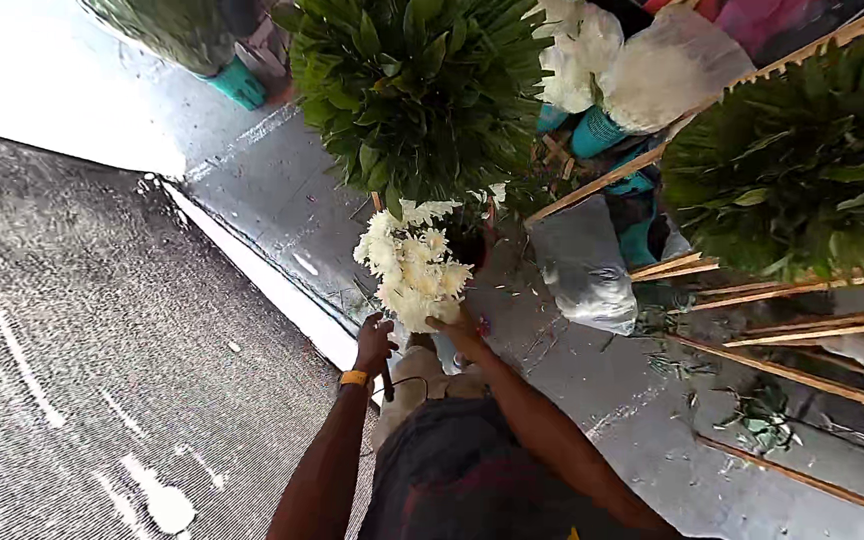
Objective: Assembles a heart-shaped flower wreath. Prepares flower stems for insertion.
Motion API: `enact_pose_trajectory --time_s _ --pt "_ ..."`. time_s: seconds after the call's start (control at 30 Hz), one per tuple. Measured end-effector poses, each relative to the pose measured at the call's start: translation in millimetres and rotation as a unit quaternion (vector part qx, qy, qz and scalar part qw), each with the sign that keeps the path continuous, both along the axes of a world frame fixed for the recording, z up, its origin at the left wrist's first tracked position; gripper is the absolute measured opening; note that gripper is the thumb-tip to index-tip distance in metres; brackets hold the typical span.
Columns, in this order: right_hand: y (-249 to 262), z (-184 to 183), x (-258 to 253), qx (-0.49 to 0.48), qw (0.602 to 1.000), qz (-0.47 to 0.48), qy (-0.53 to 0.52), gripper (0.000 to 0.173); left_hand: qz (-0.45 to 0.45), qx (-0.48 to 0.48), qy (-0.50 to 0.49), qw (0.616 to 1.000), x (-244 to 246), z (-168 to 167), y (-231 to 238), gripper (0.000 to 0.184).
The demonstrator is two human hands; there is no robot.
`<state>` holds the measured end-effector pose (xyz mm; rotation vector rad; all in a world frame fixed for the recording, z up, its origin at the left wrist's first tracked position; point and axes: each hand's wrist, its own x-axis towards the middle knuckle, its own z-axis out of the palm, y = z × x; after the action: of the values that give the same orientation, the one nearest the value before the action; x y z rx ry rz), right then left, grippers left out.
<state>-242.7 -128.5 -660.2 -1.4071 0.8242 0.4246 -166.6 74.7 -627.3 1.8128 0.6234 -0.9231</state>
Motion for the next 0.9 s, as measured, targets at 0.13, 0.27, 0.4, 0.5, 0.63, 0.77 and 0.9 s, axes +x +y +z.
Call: enact_pose_trajectory --time_s 0.13,0.27,0.4,0.5,0.63,0.77,0.9 --pt "3 12 34 0.012 0.999 -0.025 -0.023 0.092 0.103 -0.090 -0.043 0.990 -16 20 -34 0.036" --pt "-39 59 44 0.038 0.998 -0.048 -0.013 0.078 0.076 -0.110 -0.126 0.983 -31 43 -27 0.036" --pt "-78 42 40 0.065 0.990 -0.127 0.018 0.072 0.093 -0.037 -0.105 0.989 -42 39 -19 0.035" --pt "-98 40 49 0.066 0.988 -0.139 -0.006 0.073 0.073 -0.028 -0.073 0.994 -40 36 -28 0.037" --pt "-102 45 46 0.041 0.993 -0.104 -0.026 0.067 0.076 -0.065 -0.040 0.994 -40 31 -61 0.044" --pt "-101 68 40 0.026 0.998 -0.041 -0.035 0.062 0.120 -0.148 0.002 0.982 -39 34 -94 0.053" --pt "-104 40 29 0.004 0.999 -0.045 -0.003 0.069 0.115 -0.192 0.003 0.975 -37 31 -107 0.035"
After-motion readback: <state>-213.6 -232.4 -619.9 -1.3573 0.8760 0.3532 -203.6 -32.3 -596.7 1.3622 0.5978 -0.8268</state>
